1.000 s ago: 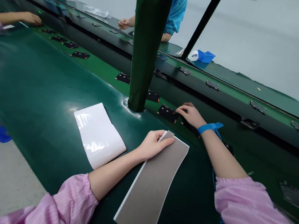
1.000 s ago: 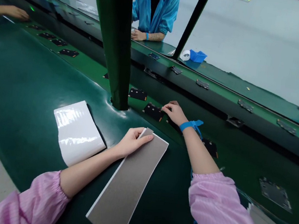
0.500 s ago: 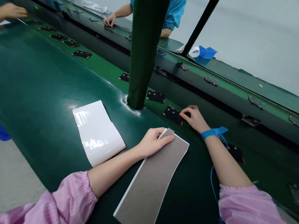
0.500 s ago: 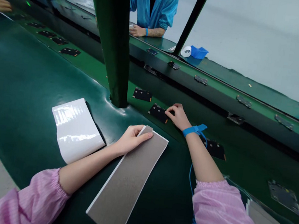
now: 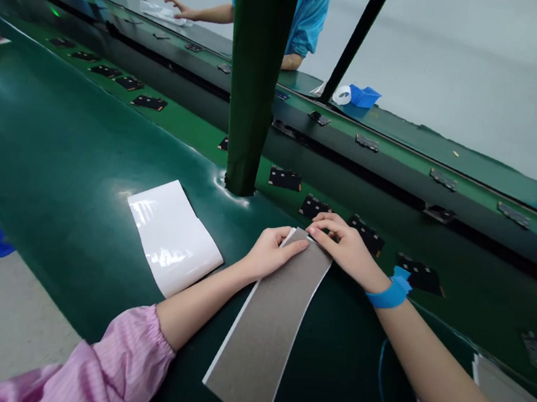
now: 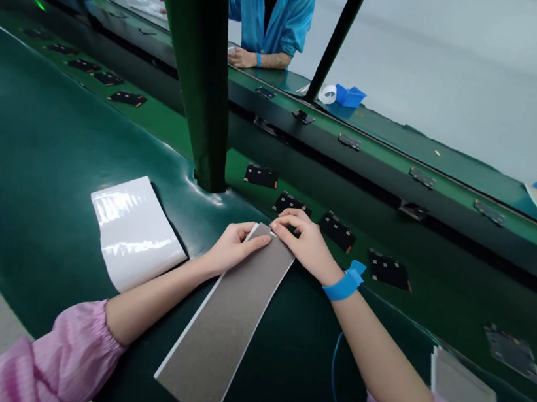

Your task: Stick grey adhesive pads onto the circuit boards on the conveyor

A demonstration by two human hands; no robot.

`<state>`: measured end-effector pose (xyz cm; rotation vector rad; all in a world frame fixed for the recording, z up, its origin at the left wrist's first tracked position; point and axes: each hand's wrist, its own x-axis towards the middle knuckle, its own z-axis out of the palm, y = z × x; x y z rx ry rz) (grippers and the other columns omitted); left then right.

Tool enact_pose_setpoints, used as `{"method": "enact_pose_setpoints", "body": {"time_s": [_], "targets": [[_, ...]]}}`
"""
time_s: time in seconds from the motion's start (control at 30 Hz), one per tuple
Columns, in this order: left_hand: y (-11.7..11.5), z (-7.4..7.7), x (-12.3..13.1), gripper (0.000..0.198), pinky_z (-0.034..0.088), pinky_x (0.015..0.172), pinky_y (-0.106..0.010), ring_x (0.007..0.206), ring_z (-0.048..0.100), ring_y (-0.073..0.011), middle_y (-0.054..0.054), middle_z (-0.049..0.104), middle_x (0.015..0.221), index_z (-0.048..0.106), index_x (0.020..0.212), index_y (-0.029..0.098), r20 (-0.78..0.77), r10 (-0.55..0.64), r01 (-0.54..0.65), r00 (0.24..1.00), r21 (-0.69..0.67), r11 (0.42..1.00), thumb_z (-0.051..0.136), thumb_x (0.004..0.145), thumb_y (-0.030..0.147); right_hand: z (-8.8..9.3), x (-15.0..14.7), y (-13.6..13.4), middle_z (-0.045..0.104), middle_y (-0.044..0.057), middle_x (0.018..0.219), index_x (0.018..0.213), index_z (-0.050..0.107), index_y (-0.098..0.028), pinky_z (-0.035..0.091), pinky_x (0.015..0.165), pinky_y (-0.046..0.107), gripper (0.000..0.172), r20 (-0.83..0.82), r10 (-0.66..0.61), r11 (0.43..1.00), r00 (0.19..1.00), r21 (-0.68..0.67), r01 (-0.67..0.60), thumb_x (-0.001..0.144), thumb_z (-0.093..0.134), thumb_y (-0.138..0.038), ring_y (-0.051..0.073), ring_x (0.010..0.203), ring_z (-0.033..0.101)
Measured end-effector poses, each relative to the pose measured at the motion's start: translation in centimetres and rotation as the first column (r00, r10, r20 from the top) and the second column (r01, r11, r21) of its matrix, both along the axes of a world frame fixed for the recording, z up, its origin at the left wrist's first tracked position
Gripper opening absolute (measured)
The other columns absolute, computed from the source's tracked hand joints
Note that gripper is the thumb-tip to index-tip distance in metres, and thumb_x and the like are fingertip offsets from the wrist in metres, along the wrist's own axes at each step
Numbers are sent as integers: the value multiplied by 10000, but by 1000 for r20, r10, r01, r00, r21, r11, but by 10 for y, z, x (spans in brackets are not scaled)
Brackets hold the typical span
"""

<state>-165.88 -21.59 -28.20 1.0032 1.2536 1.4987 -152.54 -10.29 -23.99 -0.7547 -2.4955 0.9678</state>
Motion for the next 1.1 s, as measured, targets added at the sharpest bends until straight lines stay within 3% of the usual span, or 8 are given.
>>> {"method": "enact_pose_setpoints", "body": {"time_s": [0.13, 0.33, 0.5, 0.7, 0.97, 1.1], "targets": [[0, 0, 1, 315, 303, 549, -230, 582, 383, -95, 37, 450, 634, 513, 662, 161, 6, -10, 10, 1000, -6, 1000, 624, 775, 433, 2, -1, -1, 590, 89, 1050, 766, 682, -221, 484, 728, 377, 445, 17, -14, 1000, 1000, -28, 15, 811, 537, -639, 235, 897, 578], [0, -2, 1, 319, 296, 549, -230, 584, 380, -95, 38, 429, 622, 486, 638, 163, -33, -9, 9, 999, -2, 1000, 604, 796, 413, 10, 0, -1, 567, 86, 1012, 768, 655, -219, 465, 867, 400, 372, 0, -33, 996, 999, 79, 33, 852, 518, -555, 243, 966, 570], [0, -4, 1, 307, 326, 551, -228, 591, 418, -103, 31, 460, 643, 503, 660, 167, -14, -23, 23, 1000, -24, 999, 605, 799, 421, 7, -7, 58, 592, 106, 1054, 800, 682, -201, 489, 742, 370, 351, 54, -114, 984, 992, 147, 105, 831, 545, -522, 247, 909, 580], [-1, -3, 1, 317, 324, 542, -226, 586, 420, -101, 30, 457, 643, 494, 661, 168, 21, -33, 34, 999, -43, 999, 611, 795, 430, -13, -37, 132, 660, 111, 879, 782, 686, -163, 472, 814, 382, 263, 223, -100, 978, 970, 200, 55, 851, 548, -377, 253, 871, 586], [-2, 5, -1, 342, 313, 553, -230, 583, 380, -95, 38, 410, 621, 460, 620, 168, -15, -35, 34, 999, -49, 998, 595, 803, 423, -27, -55, 162, 627, 125, 1038, 903, 724, -160, 465, 888, 340, 266, 354, -27, 975, 935, 218, -54, 855, 571, -372, 240, 962, 585], [-2, 5, -1, 345, 314, 554, -235, 582, 381, -99, 33, 412, 622, 468, 620, 169, -22, -32, 31, 999, -47, 998, 596, 805, 430, -30, -54, 170, 623, 104, 1053, 869, 734, -183, 457, 913, 342, 254, 375, 0, 978, 927, 195, -79, 841, 589, -390, 240, 974, 587]]}}
